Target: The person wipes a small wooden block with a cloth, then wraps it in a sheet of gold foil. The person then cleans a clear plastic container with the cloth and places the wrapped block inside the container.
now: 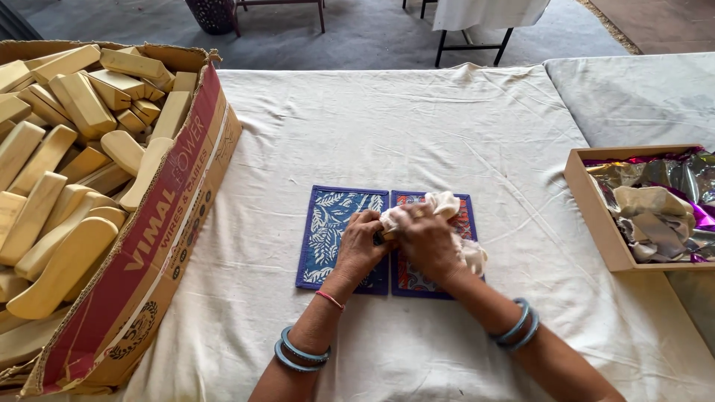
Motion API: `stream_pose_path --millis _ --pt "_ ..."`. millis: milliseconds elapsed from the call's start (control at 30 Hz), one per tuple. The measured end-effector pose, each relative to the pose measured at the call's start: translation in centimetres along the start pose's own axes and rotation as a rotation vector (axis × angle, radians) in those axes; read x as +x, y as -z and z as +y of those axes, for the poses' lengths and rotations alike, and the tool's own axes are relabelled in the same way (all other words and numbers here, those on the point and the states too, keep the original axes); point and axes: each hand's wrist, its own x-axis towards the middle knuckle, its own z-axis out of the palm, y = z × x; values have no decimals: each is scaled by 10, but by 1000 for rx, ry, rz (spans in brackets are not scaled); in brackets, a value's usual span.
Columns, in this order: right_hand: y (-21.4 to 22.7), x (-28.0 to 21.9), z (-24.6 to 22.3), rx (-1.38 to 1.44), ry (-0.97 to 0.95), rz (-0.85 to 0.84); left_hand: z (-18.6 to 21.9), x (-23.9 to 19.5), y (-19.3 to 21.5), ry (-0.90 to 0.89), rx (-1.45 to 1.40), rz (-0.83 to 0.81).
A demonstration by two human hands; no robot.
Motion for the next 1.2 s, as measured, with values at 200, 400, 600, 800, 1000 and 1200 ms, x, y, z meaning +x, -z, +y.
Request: stream_pose_path --millis 200,400,600,800,1000,1200 --pt "-22 -15 29 96 154 132 6 1 6 4 12 -7" --pt "-10 -13 33 98 -19 135 16 2 13 50 -6 -49" --pt "-9 -20 10 -35 270 81 11 1 10 19 20 2" --pt "-17 -18 63 118 -22 93 22 -3 13 -98 172 23" --pt "-9 -10 57 -47 123 -43 5 0 -4 -96 237 -12" --pt "-11 -14 55 -33 125 -64 11 1 6 -226 230 42"
